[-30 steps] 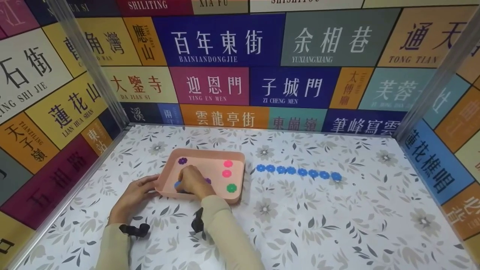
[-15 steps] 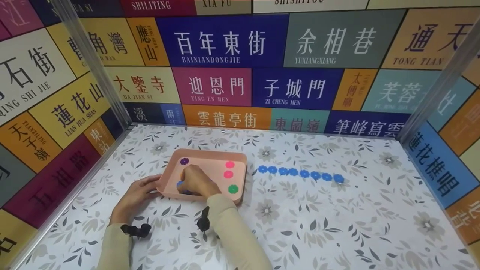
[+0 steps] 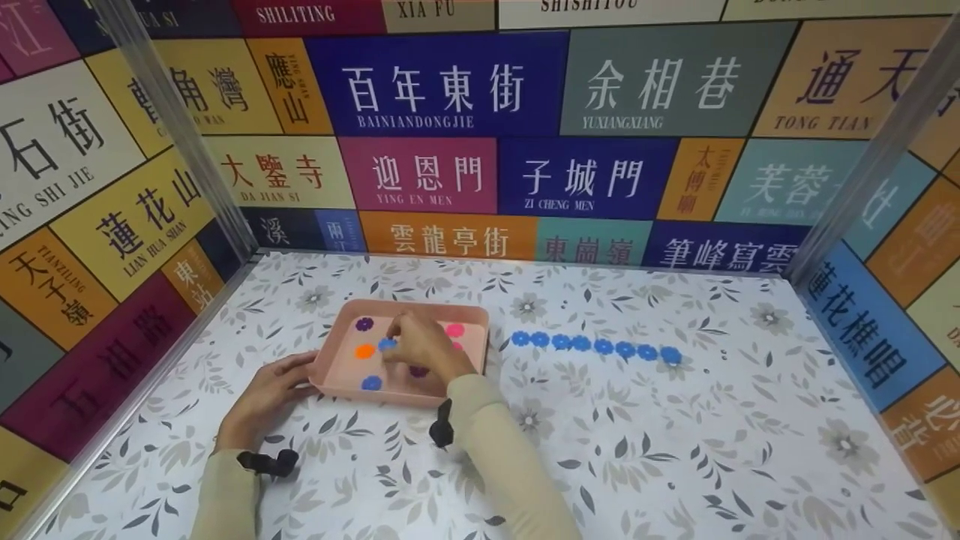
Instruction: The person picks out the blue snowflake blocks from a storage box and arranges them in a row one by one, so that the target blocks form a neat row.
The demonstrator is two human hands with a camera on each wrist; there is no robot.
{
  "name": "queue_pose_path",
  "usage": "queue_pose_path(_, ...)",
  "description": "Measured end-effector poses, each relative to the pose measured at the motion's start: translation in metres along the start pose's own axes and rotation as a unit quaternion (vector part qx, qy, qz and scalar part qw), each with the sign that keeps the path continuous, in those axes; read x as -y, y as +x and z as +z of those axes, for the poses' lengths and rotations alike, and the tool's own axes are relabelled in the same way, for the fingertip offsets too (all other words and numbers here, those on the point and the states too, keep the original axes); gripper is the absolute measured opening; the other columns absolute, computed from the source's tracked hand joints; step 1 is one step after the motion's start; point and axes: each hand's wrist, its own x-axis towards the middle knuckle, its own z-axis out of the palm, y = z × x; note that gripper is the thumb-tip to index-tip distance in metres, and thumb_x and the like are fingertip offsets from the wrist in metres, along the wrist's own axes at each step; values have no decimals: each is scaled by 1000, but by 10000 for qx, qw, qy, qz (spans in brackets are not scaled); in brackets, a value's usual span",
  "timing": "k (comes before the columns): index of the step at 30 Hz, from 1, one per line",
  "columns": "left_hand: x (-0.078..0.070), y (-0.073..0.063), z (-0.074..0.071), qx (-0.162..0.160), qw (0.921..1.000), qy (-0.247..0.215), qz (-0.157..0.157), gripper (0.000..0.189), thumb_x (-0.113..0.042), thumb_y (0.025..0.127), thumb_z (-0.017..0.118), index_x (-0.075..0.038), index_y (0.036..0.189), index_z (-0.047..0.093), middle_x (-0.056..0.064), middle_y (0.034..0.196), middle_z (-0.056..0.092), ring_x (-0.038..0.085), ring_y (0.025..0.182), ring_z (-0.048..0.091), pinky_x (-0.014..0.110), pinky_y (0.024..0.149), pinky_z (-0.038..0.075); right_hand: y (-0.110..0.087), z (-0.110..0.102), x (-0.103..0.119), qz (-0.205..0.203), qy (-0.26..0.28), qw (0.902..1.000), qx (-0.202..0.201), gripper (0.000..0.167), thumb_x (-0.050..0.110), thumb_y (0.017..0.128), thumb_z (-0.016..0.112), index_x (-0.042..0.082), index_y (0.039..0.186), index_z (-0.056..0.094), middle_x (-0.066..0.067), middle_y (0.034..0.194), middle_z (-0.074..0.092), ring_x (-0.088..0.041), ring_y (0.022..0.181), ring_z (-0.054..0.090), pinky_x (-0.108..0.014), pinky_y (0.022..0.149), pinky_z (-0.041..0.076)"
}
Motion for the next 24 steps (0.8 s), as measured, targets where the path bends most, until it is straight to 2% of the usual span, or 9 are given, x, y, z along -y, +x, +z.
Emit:
queue_pose_path(5,1,2,1,-63,9996,3,258,40,-16,99,60,-7,137,60,19,133,66,25,108,70,38,96,60,-5,-23,-13,9,198,9996,-179,29,18,82,78,4,107,72,-9,112,63,-24,105,63,-38,95,57)
queue_pose_path(14,-1,2,3,-66,9999,121,12,39,-20,99,60,-13,138,60,13,135,65,23,111,68,38,99,58,-27,-73,-55,-29,-90,9957,-925,30,18,79,79,2,104,74,-14,106,66,-29,101,63,-44,91,57)
queue_pose_path(24,1,2,0,-70,9997,208,-90,39,-23,100,59,-15,139,59,11,139,62,24,114,67,38,101,57,-64,-119,-100,538,-260,9926,-1057,31,24,84,77,5,109,72,-16,112,63,-35,109,60,-51,94,54)
